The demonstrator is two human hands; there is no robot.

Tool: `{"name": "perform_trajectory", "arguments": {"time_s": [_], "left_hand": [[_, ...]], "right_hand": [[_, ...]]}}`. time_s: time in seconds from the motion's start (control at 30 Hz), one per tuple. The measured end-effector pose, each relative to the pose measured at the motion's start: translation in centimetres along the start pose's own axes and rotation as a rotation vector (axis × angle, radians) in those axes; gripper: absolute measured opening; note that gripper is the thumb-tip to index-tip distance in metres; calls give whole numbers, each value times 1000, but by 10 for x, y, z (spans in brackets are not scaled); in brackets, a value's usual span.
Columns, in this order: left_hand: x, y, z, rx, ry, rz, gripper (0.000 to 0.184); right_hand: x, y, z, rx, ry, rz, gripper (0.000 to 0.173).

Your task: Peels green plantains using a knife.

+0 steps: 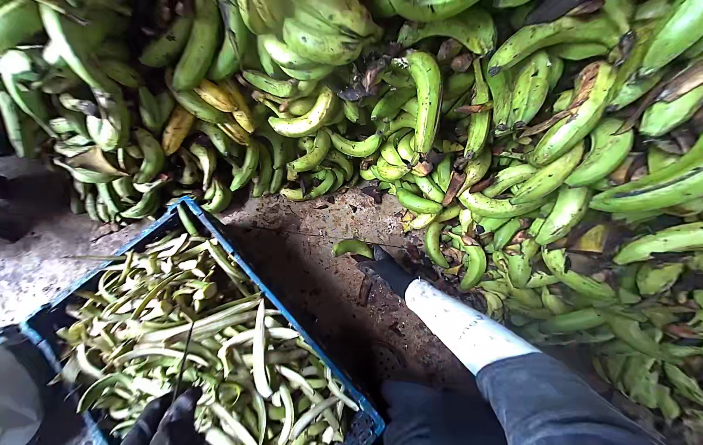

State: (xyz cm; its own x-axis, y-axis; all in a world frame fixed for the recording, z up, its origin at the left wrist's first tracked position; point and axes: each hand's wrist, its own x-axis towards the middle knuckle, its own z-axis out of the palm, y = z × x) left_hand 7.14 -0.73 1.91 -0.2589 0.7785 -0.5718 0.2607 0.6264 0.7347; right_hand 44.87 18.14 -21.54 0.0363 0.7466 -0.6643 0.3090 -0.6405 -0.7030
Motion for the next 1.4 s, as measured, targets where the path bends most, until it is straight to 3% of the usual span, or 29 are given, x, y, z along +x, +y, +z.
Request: {"name": "perform_trajectory", "arguments": {"time_s": [0.1, 0.3, 0.4, 0.47, 0.53, 0.6, 0.7, 0.8, 0.93, 1.0, 1.07, 1.23, 1.4], "left_hand": [[-14, 6, 13, -225, 15, -10, 25], [-35, 12, 6, -498, -150, 235, 61], [-52, 9, -9, -617, -125, 328, 54], [-62, 6, -26, -658, -20, 308, 34], [-72, 3, -44, -541, 118, 302, 23], [-79, -9, -55, -328, 180, 349, 29], [-91, -24, -56, -200, 100, 369, 36], [-103, -28, -51, -272, 65, 370, 33], [-110, -62, -49, -322, 127, 348, 47], [-112, -82, -24, -308, 131, 285, 51], [-110, -97, 18, -311, 20, 230, 45], [-83, -109, 122, 132, -245, 161, 41], [-65, -83, 179, 488, -299, 67, 44]], "right_hand": [[-49, -56, 25, 48, -118, -175, 55], [-176, -173, 97, -361, -293, -726, 64], [-216, -187, 139, -577, -347, -895, 71], [-232, -189, 153, -766, -411, -901, 90], [-254, -196, 157, -997, -439, -858, 108], [-274, -194, 163, -1089, -399, -877, 101], [-298, -177, 181, -1085, -383, -1054, 86], [-312, -163, 194, -955, -387, -1048, 64], [-304, -131, 177, -424, -319, -889, 55], [-308, -130, 157, -130, -249, -762, 56], [-309, -136, 134, 126, -202, -708, 56], [-308, -141, 94, 372, -140, -707, 54], [-308, -138, 76, 454, -116, -702, 51]]}}
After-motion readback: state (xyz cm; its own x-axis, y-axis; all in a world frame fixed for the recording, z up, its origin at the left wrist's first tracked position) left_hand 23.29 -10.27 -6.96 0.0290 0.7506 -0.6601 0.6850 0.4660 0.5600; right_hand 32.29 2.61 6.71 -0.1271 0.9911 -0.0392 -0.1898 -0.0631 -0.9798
